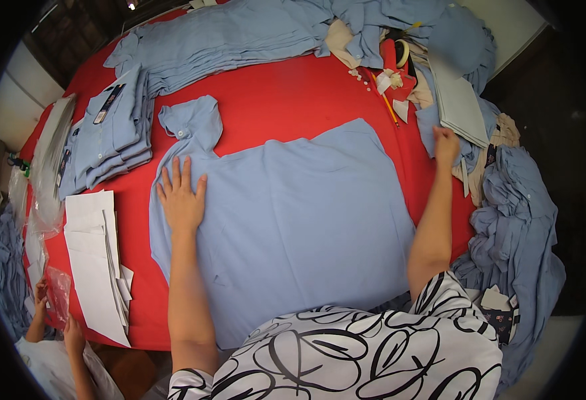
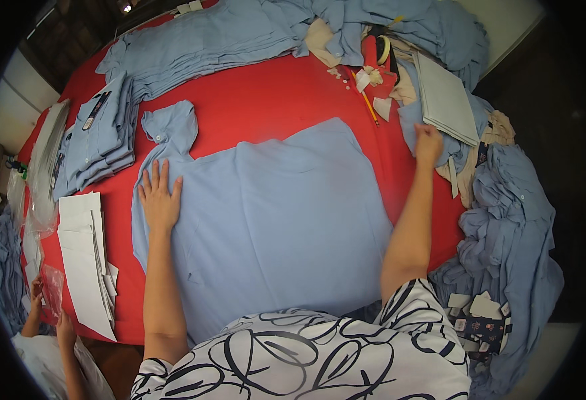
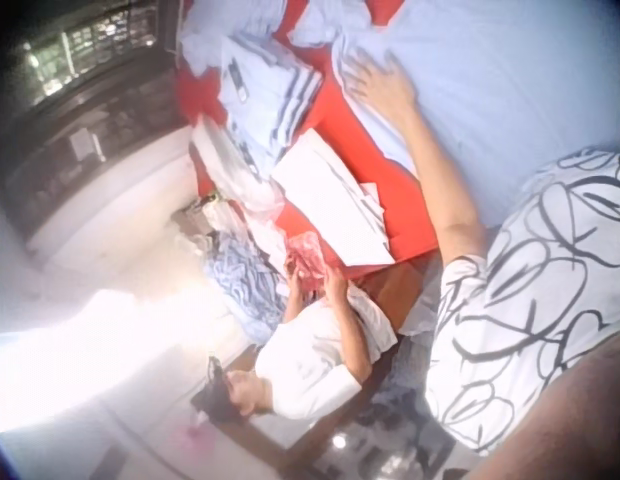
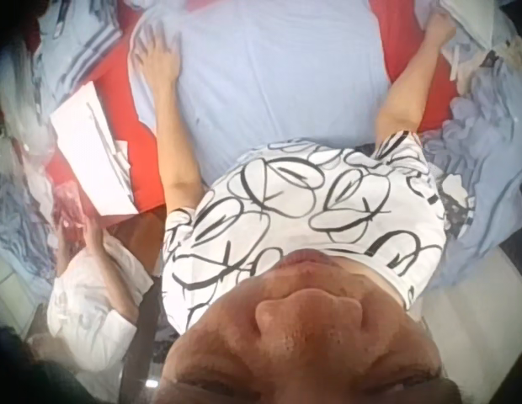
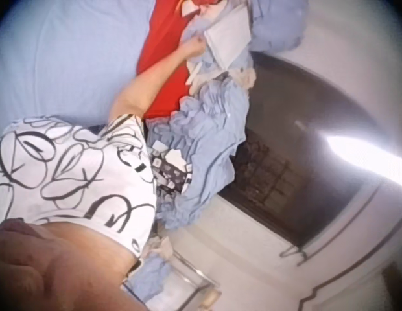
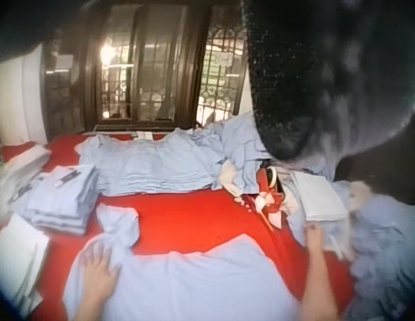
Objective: The person folds several blue button-down shirts using a cardboard insert by hand on a red table. The person lays each shirt flat, places a cardboard square on the back, folds the sleeves and sides over the cardboard, and then tucks the bottom of the shirt up to complete the fold.
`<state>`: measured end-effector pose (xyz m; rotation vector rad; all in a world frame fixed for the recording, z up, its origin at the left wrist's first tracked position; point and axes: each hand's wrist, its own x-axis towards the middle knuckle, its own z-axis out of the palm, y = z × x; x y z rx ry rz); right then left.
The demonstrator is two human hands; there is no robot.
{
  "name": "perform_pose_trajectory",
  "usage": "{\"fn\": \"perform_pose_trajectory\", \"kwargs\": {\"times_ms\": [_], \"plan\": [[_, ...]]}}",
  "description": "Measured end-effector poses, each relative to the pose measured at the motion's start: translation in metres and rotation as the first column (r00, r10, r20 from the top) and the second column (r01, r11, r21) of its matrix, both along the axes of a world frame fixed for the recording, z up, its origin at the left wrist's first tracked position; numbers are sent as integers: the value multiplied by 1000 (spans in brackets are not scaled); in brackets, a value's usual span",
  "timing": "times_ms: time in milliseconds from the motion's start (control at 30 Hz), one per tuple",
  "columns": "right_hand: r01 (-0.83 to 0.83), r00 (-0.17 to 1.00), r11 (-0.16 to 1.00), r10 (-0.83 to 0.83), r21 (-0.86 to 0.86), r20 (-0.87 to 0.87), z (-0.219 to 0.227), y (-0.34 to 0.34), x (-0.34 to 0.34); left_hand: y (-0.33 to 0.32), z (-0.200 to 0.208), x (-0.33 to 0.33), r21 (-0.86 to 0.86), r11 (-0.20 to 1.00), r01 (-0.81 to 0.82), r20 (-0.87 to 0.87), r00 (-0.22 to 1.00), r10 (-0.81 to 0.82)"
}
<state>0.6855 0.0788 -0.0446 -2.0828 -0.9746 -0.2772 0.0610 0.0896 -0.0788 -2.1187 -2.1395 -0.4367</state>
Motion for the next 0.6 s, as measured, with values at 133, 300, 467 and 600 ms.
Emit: {"fn": "perform_pose_trajectory", "kwargs": {"times_ms": [133, 300, 467, 600], "plan": [[128, 981, 920, -64, -370, 181, 23, -117, 20, -6, 2, -4, 8, 1000, -17, 4, 1000, 17], [193, 981, 939, -180, -286, 72, 36, -161, -28, -4, -6, -8, 265, 964, 22, 172, 983, -70], [-444, 890, 882, 454, -156, 37, -2, -41, -165, -2, -3, -17, 217, 969, 118, 241, 955, -170], [-262, 907, 913, 344, -311, 244, -23, 46, -212, -2, 10, -23, 120, 964, 238, 113, 961, -251]]}}
